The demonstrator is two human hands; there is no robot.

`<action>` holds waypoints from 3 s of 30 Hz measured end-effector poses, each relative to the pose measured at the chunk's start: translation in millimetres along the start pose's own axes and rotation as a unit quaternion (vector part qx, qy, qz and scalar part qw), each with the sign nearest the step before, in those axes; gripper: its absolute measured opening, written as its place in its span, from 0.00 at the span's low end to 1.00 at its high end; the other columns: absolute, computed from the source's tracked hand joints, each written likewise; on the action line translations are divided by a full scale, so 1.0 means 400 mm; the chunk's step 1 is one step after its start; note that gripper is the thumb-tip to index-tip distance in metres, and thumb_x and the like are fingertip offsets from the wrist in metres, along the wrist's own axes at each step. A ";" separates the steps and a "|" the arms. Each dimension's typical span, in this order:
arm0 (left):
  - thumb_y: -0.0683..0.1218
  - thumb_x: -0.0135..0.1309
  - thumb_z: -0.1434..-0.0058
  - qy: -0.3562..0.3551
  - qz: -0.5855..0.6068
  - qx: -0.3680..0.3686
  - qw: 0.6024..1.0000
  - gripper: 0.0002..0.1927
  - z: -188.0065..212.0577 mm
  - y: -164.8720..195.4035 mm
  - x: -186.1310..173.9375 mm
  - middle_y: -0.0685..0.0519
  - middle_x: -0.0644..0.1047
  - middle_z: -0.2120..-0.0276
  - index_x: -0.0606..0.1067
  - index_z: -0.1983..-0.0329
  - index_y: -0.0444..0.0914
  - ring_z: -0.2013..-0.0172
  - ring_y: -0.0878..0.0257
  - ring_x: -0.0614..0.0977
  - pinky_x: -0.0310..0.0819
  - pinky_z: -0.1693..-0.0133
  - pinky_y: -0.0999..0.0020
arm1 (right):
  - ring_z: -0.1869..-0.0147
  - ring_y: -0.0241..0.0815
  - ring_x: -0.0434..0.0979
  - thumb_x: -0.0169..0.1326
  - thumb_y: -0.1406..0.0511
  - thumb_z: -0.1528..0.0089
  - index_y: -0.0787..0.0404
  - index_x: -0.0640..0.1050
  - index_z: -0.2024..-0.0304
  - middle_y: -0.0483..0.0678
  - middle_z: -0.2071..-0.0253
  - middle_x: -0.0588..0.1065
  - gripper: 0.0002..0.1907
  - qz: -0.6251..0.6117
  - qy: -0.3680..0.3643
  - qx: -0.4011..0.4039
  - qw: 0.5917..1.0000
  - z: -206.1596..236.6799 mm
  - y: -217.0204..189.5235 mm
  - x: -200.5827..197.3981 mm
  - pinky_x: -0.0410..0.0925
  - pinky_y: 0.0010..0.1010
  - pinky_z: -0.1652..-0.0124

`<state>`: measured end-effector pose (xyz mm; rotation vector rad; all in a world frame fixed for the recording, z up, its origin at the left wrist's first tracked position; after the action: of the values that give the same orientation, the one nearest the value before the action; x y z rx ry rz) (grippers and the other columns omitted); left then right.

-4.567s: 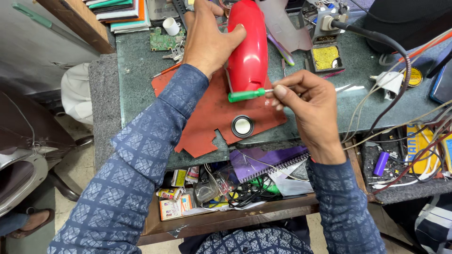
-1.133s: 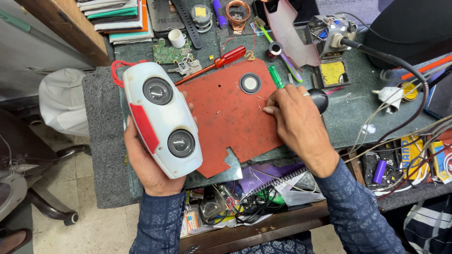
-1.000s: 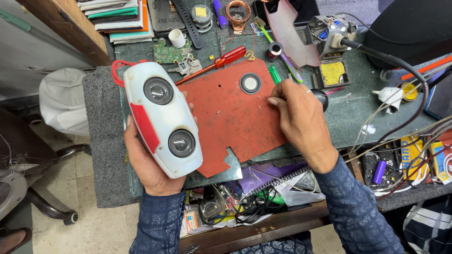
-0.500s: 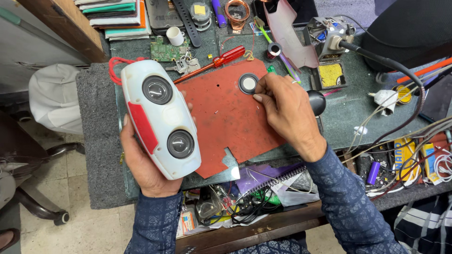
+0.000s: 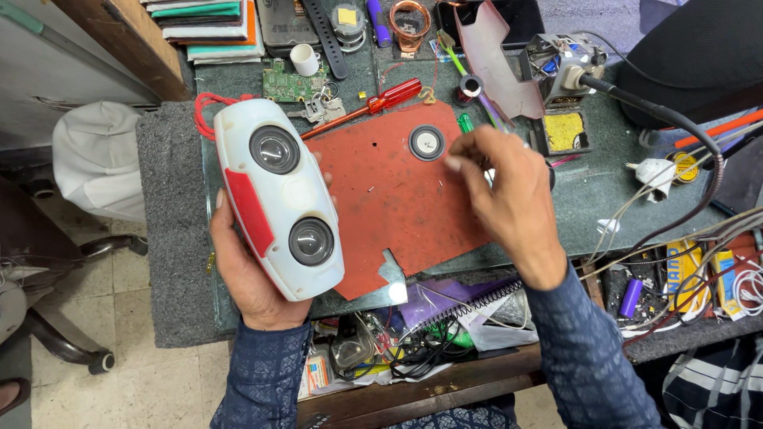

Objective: The person removes a red plastic cover from a white portable speaker, then uses a green screwdriver to remove several screws from the speaker's casing. The person separates the casing halves to expose the internal circuit board and speakers, then manipulates the circuit board and wires.

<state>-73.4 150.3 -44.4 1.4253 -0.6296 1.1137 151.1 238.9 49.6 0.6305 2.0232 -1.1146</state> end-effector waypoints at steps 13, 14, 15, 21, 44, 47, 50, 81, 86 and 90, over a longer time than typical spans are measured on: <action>0.60 0.37 0.26 -0.002 -0.002 0.002 1.000 0.34 0.000 0.000 0.003 0.36 0.74 0.39 0.62 0.28 0.32 0.45 0.45 0.80 0.78 0.45 0.50 | 0.57 0.60 0.70 0.58 0.69 0.36 0.65 0.72 0.61 0.57 0.63 0.71 0.08 0.123 -0.019 -0.076 0.989 0.038 -0.061 0.071 0.64 0.48 0.58; 0.60 0.37 0.26 0.000 -0.007 0.006 1.000 0.34 -0.002 0.002 0.002 0.36 0.74 0.39 0.63 0.28 0.32 0.45 0.45 0.80 0.78 0.45 0.50 | 0.56 0.60 0.71 0.57 0.70 0.35 0.65 0.71 0.59 0.56 0.62 0.71 0.08 0.097 -0.017 -0.090 0.991 0.036 -0.074 0.068 0.64 0.48 0.57; 0.60 0.37 0.26 -0.003 0.001 0.005 1.000 0.34 -0.002 0.001 0.002 0.36 0.74 0.40 0.63 0.28 0.32 0.45 0.45 0.80 0.78 0.45 0.50 | 0.55 0.60 0.71 0.57 0.70 0.34 0.65 0.71 0.58 0.56 0.62 0.71 0.07 0.071 -0.016 -0.103 0.992 0.034 -0.087 0.064 0.63 0.48 0.57; 0.62 0.37 0.26 0.000 -0.005 -0.006 1.000 0.35 0.002 -0.006 -0.007 0.34 0.76 0.43 0.64 0.29 0.32 0.47 0.45 0.81 0.77 0.45 0.52 | 0.56 0.57 0.75 0.58 0.70 0.39 0.61 0.77 0.60 0.52 0.62 0.74 0.05 -0.061 -0.090 -0.104 0.989 0.000 -0.137 0.140 0.66 0.44 0.58; 0.53 0.61 0.35 -0.097 -0.285 0.052 0.952 0.45 0.032 -0.026 0.058 0.45 0.67 0.34 0.53 0.23 0.34 0.35 0.58 0.71 0.65 0.33 0.59 | 0.59 0.53 0.74 0.60 0.71 0.36 0.66 0.76 0.60 0.54 0.65 0.73 0.06 -0.025 -0.033 -0.044 0.998 -0.078 0.036 0.071 0.66 0.42 0.58; 0.55 0.61 0.33 -0.121 -0.338 0.076 0.930 0.44 0.038 -0.020 0.076 0.46 0.67 0.33 0.55 0.23 0.33 0.33 0.59 0.71 0.65 0.31 0.60 | 0.58 0.53 0.75 0.59 0.71 0.34 0.66 0.77 0.58 0.54 0.61 0.74 0.04 -0.024 -0.012 -0.061 0.998 -0.070 0.018 0.052 0.67 0.41 0.57; 0.55 0.62 0.35 -0.116 -0.329 0.059 0.935 0.45 0.035 -0.026 0.073 0.45 0.68 0.35 0.55 0.24 0.32 0.35 0.58 0.73 0.68 0.33 0.59 | 0.56 0.49 0.77 0.57 0.71 0.31 0.66 0.78 0.53 0.53 0.59 0.75 0.05 -0.045 0.007 -0.035 0.998 -0.050 0.010 0.025 0.68 0.37 0.57; 0.54 0.66 0.41 -0.168 -0.401 -0.059 0.898 0.44 -0.006 -0.032 0.075 0.47 0.72 0.37 0.62 0.27 0.32 0.37 0.60 0.75 0.69 0.34 0.61 | 0.37 0.40 0.76 0.68 0.60 0.47 0.60 0.65 0.31 0.47 0.38 0.73 0.44 -0.468 -0.282 0.118 0.829 0.065 -0.042 0.236 0.76 0.33 0.46; 0.54 0.66 0.41 -0.161 -0.409 -0.070 0.895 0.43 -0.008 -0.036 0.081 0.47 0.73 0.38 0.63 0.28 0.32 0.38 0.60 0.76 0.70 0.35 0.61 | 0.34 0.40 0.74 0.66 0.61 0.45 0.61 0.62 0.28 0.48 0.36 0.72 0.46 -0.509 -0.279 0.134 0.803 0.072 -0.038 0.235 0.73 0.34 0.42; 0.54 0.65 0.40 -0.162 -0.403 -0.076 0.897 0.41 -0.008 -0.037 0.092 0.47 0.73 0.39 0.63 0.29 0.32 0.39 0.61 0.76 0.70 0.36 0.62 | 0.32 0.41 0.72 0.66 0.62 0.43 0.65 0.63 0.28 0.50 0.35 0.72 0.44 -0.513 -0.270 0.123 0.805 0.075 -0.035 0.228 0.66 0.36 0.33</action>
<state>-46.6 164.2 -18.5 1.5255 -0.2782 0.1678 96.2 212.4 -25.7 -0.7572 1.6500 -1.9015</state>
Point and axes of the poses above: each hand's wrist, its own z-axis away from the middle knuckle, its own x-axis out of the palm, y = z × x, the point moved 10 cm from there along -z, towards the middle knuckle
